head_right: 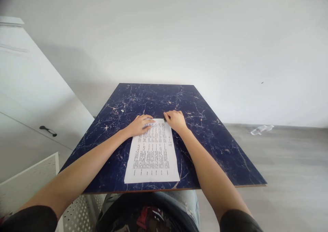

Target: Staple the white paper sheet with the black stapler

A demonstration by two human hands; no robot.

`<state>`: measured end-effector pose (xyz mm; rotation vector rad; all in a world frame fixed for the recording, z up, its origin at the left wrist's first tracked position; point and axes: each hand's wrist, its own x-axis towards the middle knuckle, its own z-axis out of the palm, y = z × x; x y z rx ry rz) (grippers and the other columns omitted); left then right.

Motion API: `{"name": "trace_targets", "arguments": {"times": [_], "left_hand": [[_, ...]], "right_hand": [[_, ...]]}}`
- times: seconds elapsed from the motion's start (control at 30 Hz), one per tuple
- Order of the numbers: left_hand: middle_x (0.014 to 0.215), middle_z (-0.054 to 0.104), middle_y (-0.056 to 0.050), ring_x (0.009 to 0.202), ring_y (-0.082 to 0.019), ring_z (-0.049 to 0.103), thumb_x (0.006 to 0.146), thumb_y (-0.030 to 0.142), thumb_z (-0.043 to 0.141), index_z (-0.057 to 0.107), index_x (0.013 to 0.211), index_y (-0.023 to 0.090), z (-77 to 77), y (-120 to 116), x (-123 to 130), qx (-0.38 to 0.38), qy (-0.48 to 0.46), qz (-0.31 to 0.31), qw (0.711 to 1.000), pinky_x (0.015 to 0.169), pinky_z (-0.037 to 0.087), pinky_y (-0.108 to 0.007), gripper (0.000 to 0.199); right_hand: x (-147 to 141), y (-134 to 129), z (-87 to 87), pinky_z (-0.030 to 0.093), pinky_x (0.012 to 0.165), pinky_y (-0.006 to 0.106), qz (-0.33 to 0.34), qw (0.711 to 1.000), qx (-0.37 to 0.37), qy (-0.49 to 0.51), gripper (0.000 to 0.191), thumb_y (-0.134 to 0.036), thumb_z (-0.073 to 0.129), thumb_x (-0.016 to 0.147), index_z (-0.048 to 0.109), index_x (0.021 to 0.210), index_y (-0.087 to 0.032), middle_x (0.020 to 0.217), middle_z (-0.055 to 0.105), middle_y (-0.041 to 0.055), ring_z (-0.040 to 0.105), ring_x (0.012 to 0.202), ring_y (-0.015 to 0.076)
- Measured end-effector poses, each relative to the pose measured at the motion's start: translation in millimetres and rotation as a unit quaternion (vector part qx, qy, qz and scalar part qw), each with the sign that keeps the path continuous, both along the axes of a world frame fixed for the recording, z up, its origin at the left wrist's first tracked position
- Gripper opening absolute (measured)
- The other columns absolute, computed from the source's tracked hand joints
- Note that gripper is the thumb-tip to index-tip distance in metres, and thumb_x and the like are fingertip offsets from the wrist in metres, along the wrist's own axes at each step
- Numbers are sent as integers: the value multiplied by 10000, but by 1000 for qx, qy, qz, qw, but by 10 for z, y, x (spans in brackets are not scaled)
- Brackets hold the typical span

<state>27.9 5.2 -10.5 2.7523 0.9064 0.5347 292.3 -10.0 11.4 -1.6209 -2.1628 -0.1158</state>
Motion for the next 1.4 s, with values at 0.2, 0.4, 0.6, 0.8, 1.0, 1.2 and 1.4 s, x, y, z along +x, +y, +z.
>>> {"name": "trace_targets", "arguments": {"times": [0.2,0.4,0.6,0.8,1.0,1.2,1.4], "left_hand": [[1403,557,-95,1262,-306,525,1001,337,502,631,1362,289,-14,13,6,-2,-4,1,1000,1060,383,-533,386],[1404,559,-103,1264,-307,524,1007,340,490,642,1338,273,33,-23,3,-7,4,5,1000,1047,388,-523,370],[1413,551,-106,1269,-310,522,1005,334,489,636,1340,264,30,-26,-17,-8,0,-1,1000,1055,386,-527,372],[1409,552,-105,1263,-307,524,1009,354,482,636,1339,273,14,-20,-19,-10,-1,-1,1000,1059,385,-540,373],[1408,548,-107,1267,-311,519,1011,356,477,636,1339,268,33,-31,-16,-14,0,1,1000,1067,381,-535,375],[1409,549,-110,1266,-312,519,1004,340,485,638,1333,260,16,-23,-14,-11,1,2,1000,1062,381,-534,371],[1409,547,-101,1275,-306,517,995,315,500,642,1319,266,18,-31,-8,0,-5,-1,1000,1059,386,-531,357]], "right_hand": [[-53,-14,-28,304,844,347,-7,999,13,-30,447,-336,389,1064,669,745,-196,814,734,51,628,820,196],[-47,-15,-40,308,854,342,-23,1000,7,-7,451,-360,384,1063,692,774,-202,824,740,51,635,847,206],[-22,-13,-52,332,887,343,-28,999,7,40,462,-391,381,1058,728,809,-215,814,741,43,641,809,204],[-28,-20,-33,351,869,333,-23,999,2,43,484,-404,366,1057,725,793,-216,808,742,48,645,807,210],[-26,-13,-42,338,885,343,-25,999,0,34,475,-392,366,1060,731,812,-214,825,744,57,643,832,215],[-50,-29,-31,315,890,351,-28,999,1,19,462,-373,373,1063,716,801,-208,833,744,51,633,840,209],[-98,-39,-8,305,877,369,-37,999,-1,-28,453,-337,383,1057,671,738,-195,822,733,71,620,856,217]]}}
